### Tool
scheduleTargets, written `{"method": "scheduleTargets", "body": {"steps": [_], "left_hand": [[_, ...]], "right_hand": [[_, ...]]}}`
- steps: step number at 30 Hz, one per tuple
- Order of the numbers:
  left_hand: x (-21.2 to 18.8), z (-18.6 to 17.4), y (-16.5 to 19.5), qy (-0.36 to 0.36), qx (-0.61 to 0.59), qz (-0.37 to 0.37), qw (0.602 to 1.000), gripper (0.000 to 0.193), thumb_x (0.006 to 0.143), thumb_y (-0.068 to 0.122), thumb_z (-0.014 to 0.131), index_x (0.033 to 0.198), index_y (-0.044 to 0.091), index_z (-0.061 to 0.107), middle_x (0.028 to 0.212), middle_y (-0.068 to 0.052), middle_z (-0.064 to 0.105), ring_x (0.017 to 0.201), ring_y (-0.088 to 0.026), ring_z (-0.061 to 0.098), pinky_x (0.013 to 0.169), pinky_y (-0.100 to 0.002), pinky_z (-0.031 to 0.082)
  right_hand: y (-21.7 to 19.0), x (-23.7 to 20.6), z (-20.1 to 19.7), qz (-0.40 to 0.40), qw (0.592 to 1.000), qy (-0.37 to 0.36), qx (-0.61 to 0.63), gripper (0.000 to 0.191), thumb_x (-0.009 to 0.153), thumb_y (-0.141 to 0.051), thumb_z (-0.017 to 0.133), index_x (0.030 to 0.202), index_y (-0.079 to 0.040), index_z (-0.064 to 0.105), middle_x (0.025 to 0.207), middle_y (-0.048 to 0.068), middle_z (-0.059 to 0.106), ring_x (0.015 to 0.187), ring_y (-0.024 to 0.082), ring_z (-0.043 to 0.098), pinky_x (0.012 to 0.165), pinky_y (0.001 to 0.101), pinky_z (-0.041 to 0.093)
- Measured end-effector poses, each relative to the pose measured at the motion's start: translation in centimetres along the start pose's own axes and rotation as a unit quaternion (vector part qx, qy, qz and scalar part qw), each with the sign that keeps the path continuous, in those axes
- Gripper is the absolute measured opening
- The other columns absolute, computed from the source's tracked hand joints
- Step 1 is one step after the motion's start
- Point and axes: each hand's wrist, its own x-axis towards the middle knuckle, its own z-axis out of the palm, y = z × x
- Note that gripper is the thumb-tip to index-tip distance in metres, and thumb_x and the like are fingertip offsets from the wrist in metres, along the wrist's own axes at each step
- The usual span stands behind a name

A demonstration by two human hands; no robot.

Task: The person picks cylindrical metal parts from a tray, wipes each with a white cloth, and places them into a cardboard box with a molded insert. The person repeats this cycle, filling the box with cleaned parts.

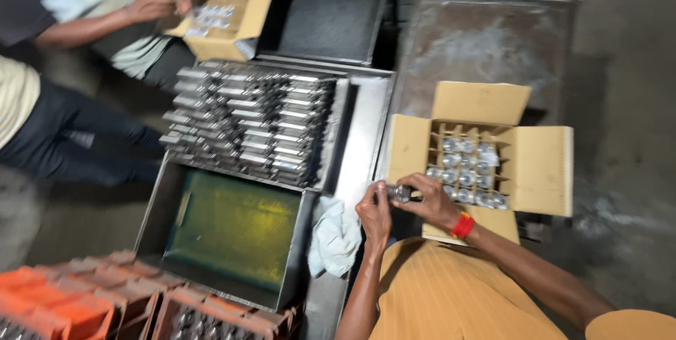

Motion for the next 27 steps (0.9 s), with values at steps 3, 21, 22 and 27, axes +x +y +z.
{"method": "scheduleTargets", "body": {"steps": [3,21,22,27], "left_hand": [[-0.8,1.7,1.9,-0.103,0.04,0.09,0.99,0.024,0.102,0.02,0.063,0.11,0.0,0.075,0.088,-0.018,0.075,0.079,-0.028,0.075,0.069,-0.037,0.056],[0.3,7.6,4.0,-0.33,-0.248,-0.147,0.899,0.024,0.114,0.028,0.054,0.111,0.005,0.061,0.074,-0.005,0.059,0.05,-0.012,0.05,0.042,-0.027,0.039],[0.6,7.6,3.8,-0.326,-0.346,-0.236,0.847,0.023,0.116,0.027,0.055,0.119,0.005,0.056,0.076,-0.003,0.055,0.054,-0.01,0.049,0.045,-0.026,0.037],[-0.7,5.0,3.6,-0.182,-0.291,-0.306,0.888,0.034,0.1,0.038,0.051,0.128,0.019,0.048,0.067,-0.004,0.056,0.037,-0.011,0.044,0.032,-0.027,0.03]], "right_hand": [[1.6,-3.7,-2.0,0.035,0.998,0.054,0.002,0.05,0.073,-0.021,0.089,0.114,-0.003,0.067,0.11,0.016,0.074,0.101,0.029,0.073,0.087,0.0371,0.058],[6.2,-9.1,-7.4,-0.027,0.995,0.084,-0.036,0.033,0.082,-0.006,0.067,0.116,-0.008,0.067,0.13,0.024,0.065,0.118,0.034,0.065,0.097,0.0431,0.057],[5.9,-8.5,-6.3,0.039,0.997,0.065,0.019,0.039,0.084,-0.008,0.068,0.122,-0.005,0.063,0.123,0.021,0.068,0.11,0.031,0.068,0.092,0.041,0.058],[4.8,-6.4,-3.4,0.124,0.99,0.058,0.022,0.044,0.092,-0.014,0.068,0.136,-0.005,0.064,0.131,0.015,0.067,0.091,0.02,0.075,0.078,0.0349,0.062]]}}
